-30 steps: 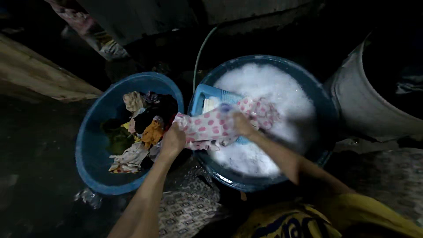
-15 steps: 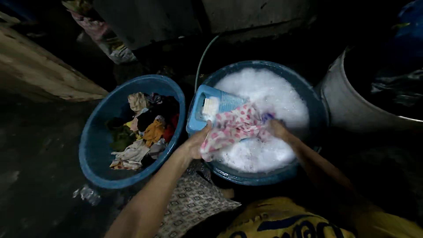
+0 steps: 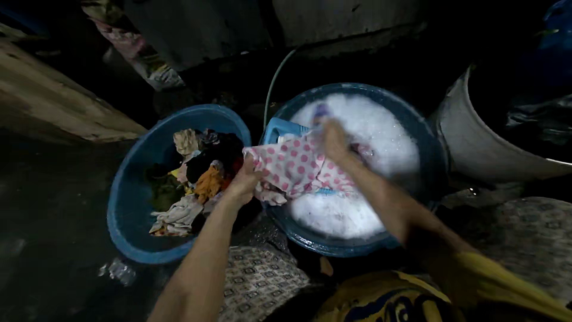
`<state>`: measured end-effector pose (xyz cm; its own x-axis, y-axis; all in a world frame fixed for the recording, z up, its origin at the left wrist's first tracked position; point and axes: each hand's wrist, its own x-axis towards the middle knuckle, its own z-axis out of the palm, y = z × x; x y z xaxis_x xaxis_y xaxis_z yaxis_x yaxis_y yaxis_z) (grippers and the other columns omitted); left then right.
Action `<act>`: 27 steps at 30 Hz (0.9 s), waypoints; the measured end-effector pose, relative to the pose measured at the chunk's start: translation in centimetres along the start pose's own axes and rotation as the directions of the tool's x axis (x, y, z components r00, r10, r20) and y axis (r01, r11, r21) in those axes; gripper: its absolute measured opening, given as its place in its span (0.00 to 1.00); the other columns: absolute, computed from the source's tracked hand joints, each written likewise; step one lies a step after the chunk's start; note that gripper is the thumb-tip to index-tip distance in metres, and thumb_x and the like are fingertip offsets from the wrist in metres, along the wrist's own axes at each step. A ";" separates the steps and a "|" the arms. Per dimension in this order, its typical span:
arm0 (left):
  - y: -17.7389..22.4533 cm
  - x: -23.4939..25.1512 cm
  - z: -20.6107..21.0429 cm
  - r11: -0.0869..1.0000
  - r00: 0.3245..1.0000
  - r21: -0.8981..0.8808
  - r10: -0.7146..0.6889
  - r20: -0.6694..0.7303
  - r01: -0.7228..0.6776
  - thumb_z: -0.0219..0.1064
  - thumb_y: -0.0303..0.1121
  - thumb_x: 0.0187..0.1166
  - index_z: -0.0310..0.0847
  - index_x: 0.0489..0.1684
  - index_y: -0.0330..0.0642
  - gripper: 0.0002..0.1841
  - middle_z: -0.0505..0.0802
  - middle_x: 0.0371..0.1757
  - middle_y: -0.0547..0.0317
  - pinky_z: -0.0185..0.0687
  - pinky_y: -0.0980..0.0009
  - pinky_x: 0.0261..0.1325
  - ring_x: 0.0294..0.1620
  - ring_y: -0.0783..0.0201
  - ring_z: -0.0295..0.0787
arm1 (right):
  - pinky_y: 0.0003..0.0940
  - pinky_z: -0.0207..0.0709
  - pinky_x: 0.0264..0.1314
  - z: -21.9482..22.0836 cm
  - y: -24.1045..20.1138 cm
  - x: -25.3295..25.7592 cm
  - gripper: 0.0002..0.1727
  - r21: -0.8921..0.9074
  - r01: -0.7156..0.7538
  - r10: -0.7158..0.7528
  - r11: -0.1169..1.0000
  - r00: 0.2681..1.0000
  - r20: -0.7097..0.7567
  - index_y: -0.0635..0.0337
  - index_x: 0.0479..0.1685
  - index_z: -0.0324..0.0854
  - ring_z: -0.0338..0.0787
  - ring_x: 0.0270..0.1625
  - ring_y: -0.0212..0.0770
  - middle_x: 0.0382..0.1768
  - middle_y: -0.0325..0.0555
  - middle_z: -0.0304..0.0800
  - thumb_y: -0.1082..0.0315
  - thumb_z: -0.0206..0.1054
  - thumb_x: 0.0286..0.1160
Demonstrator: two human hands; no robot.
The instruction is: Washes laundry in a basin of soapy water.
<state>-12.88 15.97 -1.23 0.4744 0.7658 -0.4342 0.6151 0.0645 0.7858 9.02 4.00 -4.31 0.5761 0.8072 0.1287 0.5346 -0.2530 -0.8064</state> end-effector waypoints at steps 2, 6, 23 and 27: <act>-0.1 0.9 0.0 0.939 0.995 0.344 0.031 -0.099 0.005 0.60 0.26 0.87 0.49 0.93 0.43 0.35 0.84 0.67 0.33 0.84 0.48 0.58 0.57 0.47 0.87 | 0.57 0.81 0.70 6.8 -3.0 -2.5 0.22 0.136 0.126 -0.158 0.983 0.954 0.257 0.59 0.72 0.79 0.87 0.67 0.58 0.69 0.62 0.83 0.66 0.68 0.81; 0.1 0.0 -1.5 0.783 0.987 0.619 0.041 -0.152 0.063 0.54 0.26 0.89 0.56 0.91 0.37 0.29 0.79 0.75 0.24 0.68 0.35 0.76 0.76 0.30 0.77 | 0.56 0.69 0.83 8.5 4.2 -1.4 0.19 0.082 0.029 -0.060 0.996 0.914 0.401 0.63 0.72 0.82 0.80 0.78 0.58 0.75 0.61 0.80 0.68 0.62 0.86; 2.9 -4.8 0.6 0.922 0.991 -0.364 0.119 -0.067 -0.136 0.45 0.20 0.86 0.72 0.68 0.47 0.19 0.89 0.38 0.61 0.84 0.77 0.28 0.27 0.74 0.85 | 0.67 0.68 0.79 -3.1 16.6 -2.9 0.22 -0.178 -0.305 0.351 0.935 0.864 0.362 0.70 0.72 0.78 0.79 0.76 0.69 0.72 0.71 0.80 0.66 0.64 0.85; 2.0 -2.5 -0.5 0.809 0.868 -0.335 0.393 -0.303 -0.483 0.64 0.28 0.83 0.84 0.58 0.45 0.10 0.92 0.47 0.63 0.87 0.71 0.49 0.44 0.72 0.89 | 0.67 0.82 0.57 -8.4 12.9 -3.9 0.15 0.003 -0.189 0.186 0.982 0.966 0.178 0.63 0.55 0.87 0.91 0.51 0.64 0.50 0.64 0.91 0.68 0.77 0.72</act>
<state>-13.17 14.46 1.63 0.4624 0.8843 0.0651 0.0578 -0.1034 0.9930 18.90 -6.88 -10.36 0.5458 0.8281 -0.1282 0.4144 -0.3997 -0.8177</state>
